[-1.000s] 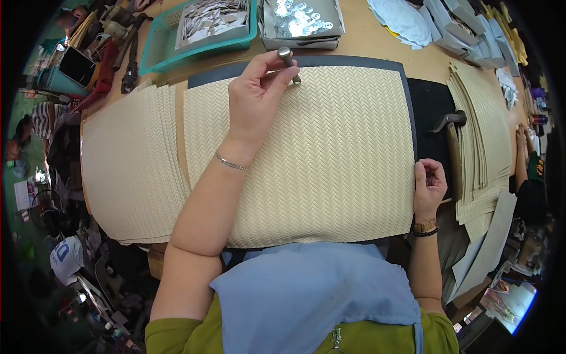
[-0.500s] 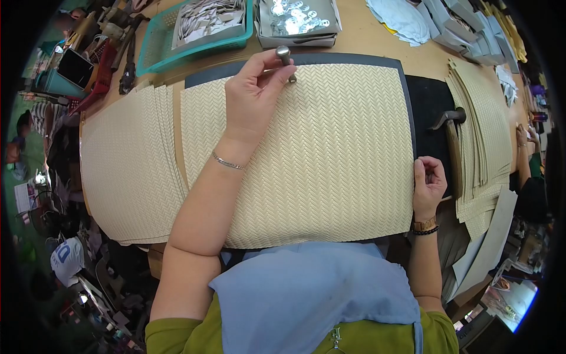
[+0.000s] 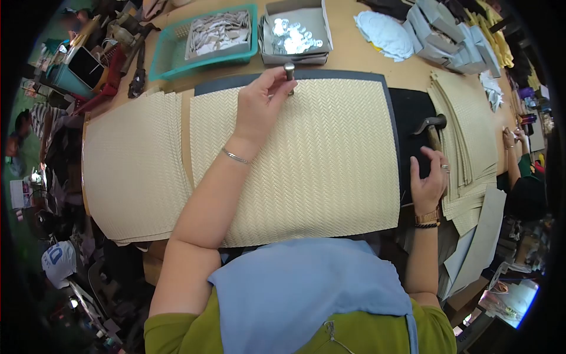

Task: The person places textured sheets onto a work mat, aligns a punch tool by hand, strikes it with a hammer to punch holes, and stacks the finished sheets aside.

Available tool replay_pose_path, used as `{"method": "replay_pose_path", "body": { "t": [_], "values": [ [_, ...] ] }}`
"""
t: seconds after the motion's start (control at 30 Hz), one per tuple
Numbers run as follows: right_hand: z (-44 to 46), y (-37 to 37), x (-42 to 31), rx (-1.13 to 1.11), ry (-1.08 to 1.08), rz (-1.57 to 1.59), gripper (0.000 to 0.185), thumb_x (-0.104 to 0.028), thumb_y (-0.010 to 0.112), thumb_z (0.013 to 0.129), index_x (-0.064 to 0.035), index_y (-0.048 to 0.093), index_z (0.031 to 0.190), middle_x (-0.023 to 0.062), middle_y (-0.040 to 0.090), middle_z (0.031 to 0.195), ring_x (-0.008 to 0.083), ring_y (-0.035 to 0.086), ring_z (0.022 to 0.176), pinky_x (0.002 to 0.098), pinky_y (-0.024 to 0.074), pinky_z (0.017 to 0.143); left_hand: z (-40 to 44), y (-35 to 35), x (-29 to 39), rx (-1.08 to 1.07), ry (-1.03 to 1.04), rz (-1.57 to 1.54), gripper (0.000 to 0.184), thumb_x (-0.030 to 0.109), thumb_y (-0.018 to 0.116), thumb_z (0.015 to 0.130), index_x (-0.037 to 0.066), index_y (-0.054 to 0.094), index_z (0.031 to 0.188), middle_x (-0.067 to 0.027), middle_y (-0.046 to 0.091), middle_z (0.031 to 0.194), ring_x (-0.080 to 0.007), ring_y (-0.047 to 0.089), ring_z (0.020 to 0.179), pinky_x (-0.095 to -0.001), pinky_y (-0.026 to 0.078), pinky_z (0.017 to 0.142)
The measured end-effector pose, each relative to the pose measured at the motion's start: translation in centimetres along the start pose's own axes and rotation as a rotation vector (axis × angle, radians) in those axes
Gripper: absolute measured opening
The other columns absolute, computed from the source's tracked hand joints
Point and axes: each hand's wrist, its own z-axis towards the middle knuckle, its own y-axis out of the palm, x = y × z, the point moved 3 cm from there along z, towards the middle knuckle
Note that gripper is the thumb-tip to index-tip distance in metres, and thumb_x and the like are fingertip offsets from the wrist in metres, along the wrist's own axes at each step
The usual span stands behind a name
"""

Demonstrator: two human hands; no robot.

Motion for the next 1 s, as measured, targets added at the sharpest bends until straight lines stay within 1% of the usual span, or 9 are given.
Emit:
{"method": "replay_pose_path", "body": {
  "t": [0.07,0.17,0.3,0.37,0.53,0.63,0.77,0.87,1.0],
  "values": [
    [0.0,-0.8,2.4,-0.017,0.060,-0.219,0.038,-0.028,0.065,0.085,-0.0041,0.056,0.113,0.0171,0.061,0.092,0.0373,0.056,0.091,0.0437,0.0448,0.079,0.0,0.0,0.0,0.012,0.013,-0.013,0.022,0.008,0.067,0.086,-0.001,0.063,0.106,-0.0043,0.068,0.094,-0.0085,0.062,0.084,-0.0232,0.051,0.075],
    [-1.1,-0.4,8.7,-0.207,0.394,-0.025,0.035,-0.031,0.060,0.089,-0.0031,0.056,0.110,0.0218,0.060,0.091,0.0399,0.057,0.088,0.0460,0.0446,0.078,-0.1,0.0,0.2,0.018,0.034,0.029,0.022,0.009,0.067,0.086,-0.001,0.063,0.105,-0.0045,0.068,0.091,-0.0081,0.062,0.081,-0.0231,0.051,0.074],
    [2.9,-2.7,7.2,-0.399,0.421,-0.149,0.043,-0.041,0.056,0.090,-0.0020,0.056,0.106,0.0248,0.060,0.093,0.0416,0.057,0.088,0.0477,0.0444,0.079,-0.1,0.0,0.1,0.019,0.030,0.006,0.021,0.010,0.067,0.086,-0.001,0.063,0.103,-0.0047,0.068,0.090,-0.0083,0.063,0.080,-0.0233,0.051,0.073],
    [1.6,-0.8,7.5,-0.382,0.179,-0.213,0.051,-0.047,0.059,0.086,-0.0005,0.055,0.107,0.0272,0.061,0.096,0.0419,0.057,0.093,0.0475,0.0447,0.083,-0.1,0.0,-0.1,0.038,0.076,0.015,0.021,0.011,0.067,0.086,-0.001,0.061,0.102,-0.0112,0.069,0.085,-0.0157,0.067,0.075,-0.0272,0.052,0.068],
    [2.8,0.8,8.4,-0.424,0.508,-0.085,0.045,-0.036,0.064,0.086,0.0012,0.054,0.108,0.0236,0.063,0.096,0.0389,0.060,0.092,0.0465,0.0470,0.080,-0.1,0.0,0.1,0.054,0.101,0.037,0.023,0.012,0.067,0.086,-0.001,0.061,0.103,-0.0130,0.068,0.085,-0.0176,0.067,0.075,-0.0277,0.052,0.068],
    [6.0,-0.5,2.8,-0.247,0.074,0.349,0.039,-0.029,0.061,0.089,0.0015,0.053,0.112,0.0203,0.063,0.088,0.0339,0.062,0.083,0.0412,0.0482,0.075,-0.2,0.0,0.3,0.065,0.133,0.039,0.023,0.012,0.067,0.086,-0.001,0.061,0.103,-0.0135,0.068,0.085,-0.0178,0.067,0.075,-0.0281,0.053,0.068],
    [10.6,-2.9,-8.6,-0.371,0.077,0.670,0.033,-0.025,0.058,0.091,0.0014,0.052,0.111,0.0173,0.061,0.084,0.0264,0.059,0.075,0.0350,0.0464,0.070,-0.2,0.0,0.1,0.061,0.126,0.061,0.023,0.013,0.067,0.085,-0.001,0.062,0.103,-0.0135,0.068,0.086,-0.0181,0.067,0.075,-0.0282,0.053,0.068],
    [12.9,-1.5,-12.9,-0.465,-0.099,0.703,0.023,-0.021,0.055,0.094,-0.0010,0.051,0.103,0.0025,0.053,0.076,0.0077,0.049,0.054,0.0228,0.0398,0.048,-0.1,0.1,-0.3,0.066,0.124,0.063,0.023,0.012,0.067,0.085,-0.001,0.061,0.103,-0.0127,0.069,0.085,-0.0183,0.067,0.075,-0.0282,0.053,0.068],
    [14.2,0.0,-14.5,-0.499,-0.389,0.405,0.017,-0.017,0.052,0.096,-0.0032,0.050,0.105,0.0008,0.051,0.076,0.0039,0.047,0.058,0.0202,0.0393,0.050,-0.1,0.1,-0.4,0.067,0.143,0.002,0.022,0.011,0.067,0.085,-0.001,0.061,0.102,-0.0124,0.069,0.084,-0.0185,0.067,0.075,-0.0286,0.053,0.068]
  ]
}}
